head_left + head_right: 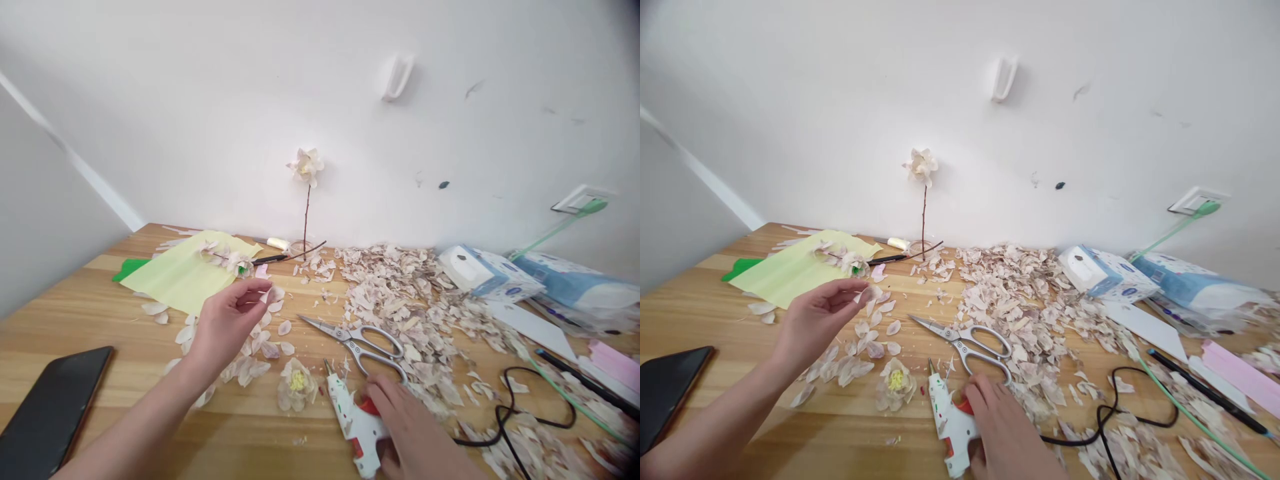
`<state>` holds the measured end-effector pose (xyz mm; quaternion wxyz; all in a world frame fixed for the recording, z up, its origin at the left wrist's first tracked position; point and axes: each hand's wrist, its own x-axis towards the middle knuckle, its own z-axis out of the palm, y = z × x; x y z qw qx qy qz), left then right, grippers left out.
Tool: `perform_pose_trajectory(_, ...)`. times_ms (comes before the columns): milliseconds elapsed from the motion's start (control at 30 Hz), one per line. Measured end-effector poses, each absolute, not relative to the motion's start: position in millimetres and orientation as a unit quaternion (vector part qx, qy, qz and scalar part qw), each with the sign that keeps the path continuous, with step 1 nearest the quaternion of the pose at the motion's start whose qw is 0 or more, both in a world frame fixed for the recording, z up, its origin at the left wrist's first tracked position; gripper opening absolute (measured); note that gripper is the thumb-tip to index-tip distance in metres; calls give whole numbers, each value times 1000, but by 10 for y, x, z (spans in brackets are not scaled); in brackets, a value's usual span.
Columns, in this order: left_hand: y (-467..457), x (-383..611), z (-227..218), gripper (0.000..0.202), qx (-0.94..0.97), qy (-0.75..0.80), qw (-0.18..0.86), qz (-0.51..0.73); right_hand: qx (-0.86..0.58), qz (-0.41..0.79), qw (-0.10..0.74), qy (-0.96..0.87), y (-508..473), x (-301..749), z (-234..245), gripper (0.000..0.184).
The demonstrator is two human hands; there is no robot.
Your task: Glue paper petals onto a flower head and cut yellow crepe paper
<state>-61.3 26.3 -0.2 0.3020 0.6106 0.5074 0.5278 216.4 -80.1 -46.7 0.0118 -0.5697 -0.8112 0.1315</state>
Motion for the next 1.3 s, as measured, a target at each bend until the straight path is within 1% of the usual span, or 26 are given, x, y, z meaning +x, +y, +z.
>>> perform_pose_trajectory(100,307,-583,-31,27,594,495,340,535,-583,151,42,-797,-774,2178,-309,51)
perform_pose_trajectory(200,304,-550,-47,36,590,488,360,532,-598,173,106,-775,-710,2086,-205,39)
perform_pose_trajectory(267,287,-533,-46,40,582,491,379,525,-584,209,147,-770,-657,1938,-177,34)
perform_pose_trajectory(333,269,-522,-36,42,572,491,406,517,-565,235,153,-776,-601,1751,-170,31)
perform_pose_trajectory(367,262,-518,-27,43,567,489,419,514,-562,227,154,-780,-572,1659,-171,29)
perform_pose_trajectory(500,239,-505,32,46,538,485,463,510,-537,184,165,-806,-464,1403,-198,32)
perform_pose_trajectory(600,224,-497,60,44,505,482,510,502,-524,150,162,-823,-395,1332,-226,29)
perform_pose_trajectory(767,201,-458,-19,40,464,475,595,453,-515,105,126,-841,-316,1286,-298,20)
perform_pose_trajectory(900,186,-414,-111,37,413,461,655,434,-519,102,135,-838,-289,1295,-318,19)
perform_pose_trajectory(1033,174,-399,-90,26,356,455,694,429,-539,152,184,-808,-272,1371,-183,14)
perform_pose_trajectory(1167,162,-425,-10,21,298,431,749,405,-556,207,234,-770,-257,1469,2,10)
perform_pose_trajectory(1300,145,-456,26,16,259,393,805,362,-555,262,250,-749,-259,1521,93,8)
